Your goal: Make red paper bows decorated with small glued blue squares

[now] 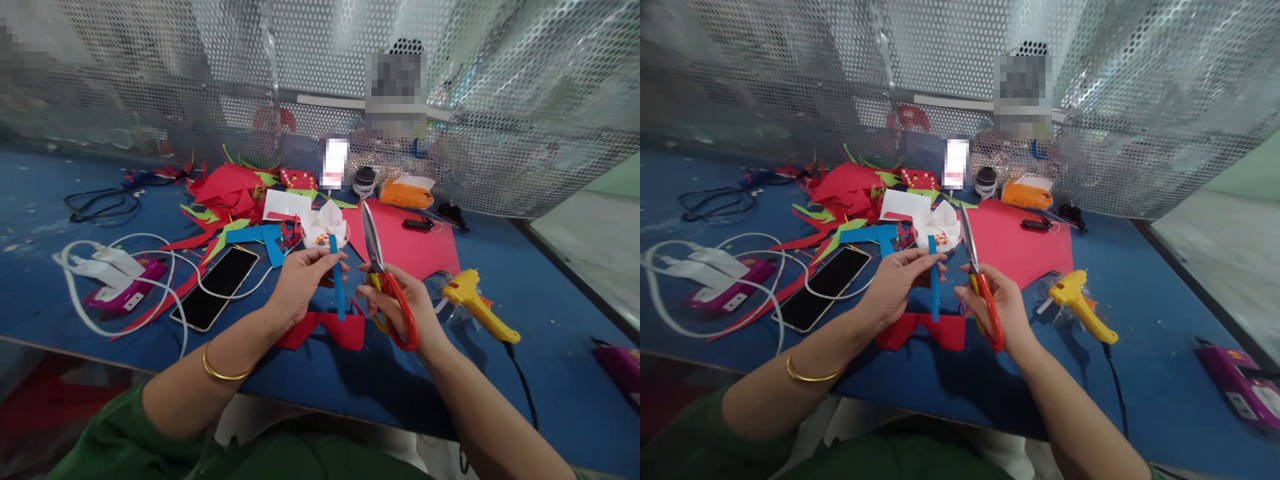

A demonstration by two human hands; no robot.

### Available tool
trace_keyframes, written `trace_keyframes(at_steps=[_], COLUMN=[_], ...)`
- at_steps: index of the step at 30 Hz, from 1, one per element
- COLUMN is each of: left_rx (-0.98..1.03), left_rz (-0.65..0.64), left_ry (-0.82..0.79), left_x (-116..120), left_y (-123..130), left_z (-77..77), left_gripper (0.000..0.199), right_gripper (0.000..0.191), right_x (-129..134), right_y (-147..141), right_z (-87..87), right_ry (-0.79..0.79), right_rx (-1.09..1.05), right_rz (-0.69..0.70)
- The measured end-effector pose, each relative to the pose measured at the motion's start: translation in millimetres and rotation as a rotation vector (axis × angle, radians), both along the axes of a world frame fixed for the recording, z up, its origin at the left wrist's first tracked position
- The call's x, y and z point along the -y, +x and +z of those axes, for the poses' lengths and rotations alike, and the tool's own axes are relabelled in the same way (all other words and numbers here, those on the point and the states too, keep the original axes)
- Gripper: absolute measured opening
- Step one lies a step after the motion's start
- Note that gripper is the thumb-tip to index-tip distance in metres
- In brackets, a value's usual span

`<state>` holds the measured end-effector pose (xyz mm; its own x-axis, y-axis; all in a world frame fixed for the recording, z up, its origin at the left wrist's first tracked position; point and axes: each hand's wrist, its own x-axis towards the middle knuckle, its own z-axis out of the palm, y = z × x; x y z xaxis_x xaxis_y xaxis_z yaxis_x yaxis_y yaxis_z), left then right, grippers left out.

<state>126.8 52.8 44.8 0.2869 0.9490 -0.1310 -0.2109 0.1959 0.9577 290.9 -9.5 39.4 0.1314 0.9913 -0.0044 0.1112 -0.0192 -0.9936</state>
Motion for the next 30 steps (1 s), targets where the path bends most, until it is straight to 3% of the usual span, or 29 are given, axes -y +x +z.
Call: trace_keyframes(at_steps=[7, 16, 26, 30], left_rx=[-0.121, -0.218, -0.237, -0.211], left_rz=[-0.295, -0.445, -0.354, -0.353], left_ry=[0.008, 0.002, 0.114, 0.069], left_x=[10.4, 10.8, 7.8, 6.7], left_y=[-1.0, 0.8, 2.3, 1.1], left_z=[8.2, 6.5, 1.6, 1.1], left_gripper=[0.013, 0.015, 0.008, 0.012], right_gripper=[0.044, 0.042, 0.038, 0.039], right_x=[-2.8, -2.3, -0.8, 0.4], right_y=[4.0, 4.4, 2.8, 1.6], right_z=[1.0, 1.3, 3.2, 4.1], right_ry=[0.090, 0.080, 0.070, 0.111], right_rx=[-0.031, -0.080, -0.038, -0.032], right_rz=[-0.139, -0.122, -0.095, -0.130])
